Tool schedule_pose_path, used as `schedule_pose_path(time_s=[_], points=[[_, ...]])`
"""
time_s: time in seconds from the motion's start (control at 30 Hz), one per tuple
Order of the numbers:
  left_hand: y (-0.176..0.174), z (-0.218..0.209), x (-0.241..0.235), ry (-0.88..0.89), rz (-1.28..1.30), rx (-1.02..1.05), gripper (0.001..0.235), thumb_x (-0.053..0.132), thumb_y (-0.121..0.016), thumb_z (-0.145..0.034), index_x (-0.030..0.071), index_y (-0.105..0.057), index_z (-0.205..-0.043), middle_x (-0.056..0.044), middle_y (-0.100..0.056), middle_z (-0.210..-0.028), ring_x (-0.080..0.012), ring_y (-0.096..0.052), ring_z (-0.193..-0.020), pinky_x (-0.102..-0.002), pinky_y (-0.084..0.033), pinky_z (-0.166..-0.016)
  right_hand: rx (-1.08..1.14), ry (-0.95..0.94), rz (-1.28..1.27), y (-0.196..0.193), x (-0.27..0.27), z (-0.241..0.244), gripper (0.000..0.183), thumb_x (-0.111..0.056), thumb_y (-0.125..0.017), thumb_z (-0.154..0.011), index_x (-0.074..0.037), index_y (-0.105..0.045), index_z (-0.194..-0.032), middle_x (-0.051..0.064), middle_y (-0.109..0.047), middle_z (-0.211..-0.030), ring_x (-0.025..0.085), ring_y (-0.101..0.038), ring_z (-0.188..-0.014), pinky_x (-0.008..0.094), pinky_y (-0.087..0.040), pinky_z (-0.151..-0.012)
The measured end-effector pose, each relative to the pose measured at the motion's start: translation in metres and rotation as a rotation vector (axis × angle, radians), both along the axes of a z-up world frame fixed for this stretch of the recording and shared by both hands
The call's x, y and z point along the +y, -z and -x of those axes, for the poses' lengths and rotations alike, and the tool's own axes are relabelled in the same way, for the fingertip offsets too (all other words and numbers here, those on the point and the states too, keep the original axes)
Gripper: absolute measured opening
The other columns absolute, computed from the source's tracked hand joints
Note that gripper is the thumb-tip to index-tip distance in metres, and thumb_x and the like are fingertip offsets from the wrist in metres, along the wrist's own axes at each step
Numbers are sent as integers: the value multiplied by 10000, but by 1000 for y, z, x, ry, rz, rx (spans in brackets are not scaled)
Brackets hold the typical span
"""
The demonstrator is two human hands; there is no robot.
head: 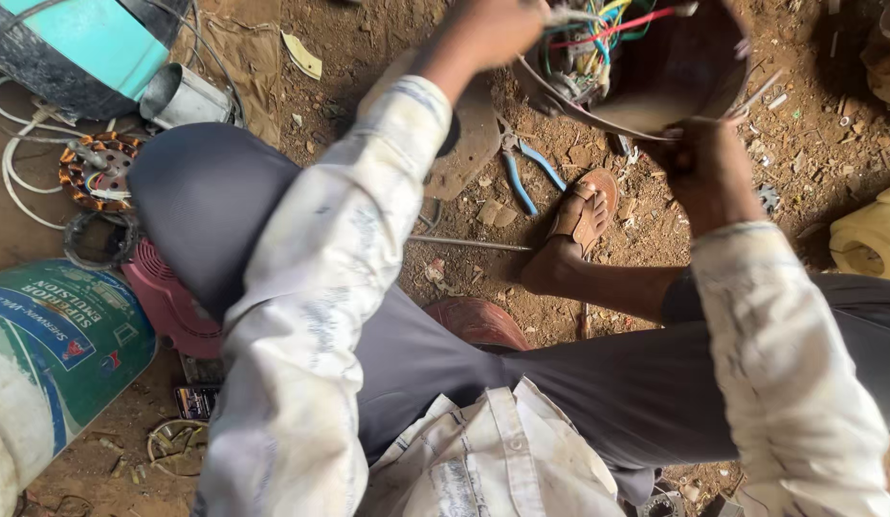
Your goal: The person sits on the ground and works on an electric motor placed in a metal bowl. They use a screwdriver to adjust internal components and wires, then use an angle grinder to grind a metal rod, producing sparks. The person continues to manipulate the wires and components with their hands.
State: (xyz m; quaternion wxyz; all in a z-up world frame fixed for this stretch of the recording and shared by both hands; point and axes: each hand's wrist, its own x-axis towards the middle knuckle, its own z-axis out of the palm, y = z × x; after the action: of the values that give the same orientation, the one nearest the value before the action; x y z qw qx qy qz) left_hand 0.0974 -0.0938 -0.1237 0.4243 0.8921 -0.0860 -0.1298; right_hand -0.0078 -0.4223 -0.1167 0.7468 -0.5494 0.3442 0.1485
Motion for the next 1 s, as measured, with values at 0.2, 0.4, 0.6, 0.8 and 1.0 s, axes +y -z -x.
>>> schedule_pose_path(time_s=[0.2,0.4,0.6,0.8,1.0], points=[[-25,39,10,-5,-171,-344,536,227,-763,-797,50,-565,-1263,-239,-679,-1181,-464,-634,-1106,-687,-386,-975,46,120,-40,78,-35,23,204,-77,-536,-1006,9,-624,-1169,143,-693,-1114,260,-744,-1021,413,-666,-935],[-51,46,41,-69,-306,-294,374,253,-733,-910,93,-597,-1219,-168,-725,-1071,-406,-703,-923,-669,-457,-860,247,211,17,111,-47,26,368,-103,-621,-979,44,-467,-1279,190,-694,-1101,299,-736,-989,439,-606,-919],[-87,53,66,-220,49,-676,243,265,-715,-1039,61,-635,-1144,-120,-723,-945,-299,-735,-799,-413,-586,-693,69,351,841,61,-36,0,490,-288,-673,-935,-38,-501,-1321,139,-655,-1125,200,-671,-891,361,-583,-766],[-127,76,86,-193,491,-520,206,253,-595,-1141,54,-645,-1119,-29,-740,-904,-105,-744,-757,-263,-584,-660,-290,-361,496,-89,15,-26,383,-372,-627,-1108,11,-620,-1116,94,-688,-973,165,-669,-843,315,-577,-774],[-145,102,93,-194,371,-292,171,229,-620,-1080,73,-689,-1092,-40,-732,-837,-133,-654,-622,-267,-514,-527,-362,-1362,1162,-226,69,-27,320,-317,-638,-1020,-23,-728,-1108,85,-718,-803,203,-711,-635,356,-552,-592]])
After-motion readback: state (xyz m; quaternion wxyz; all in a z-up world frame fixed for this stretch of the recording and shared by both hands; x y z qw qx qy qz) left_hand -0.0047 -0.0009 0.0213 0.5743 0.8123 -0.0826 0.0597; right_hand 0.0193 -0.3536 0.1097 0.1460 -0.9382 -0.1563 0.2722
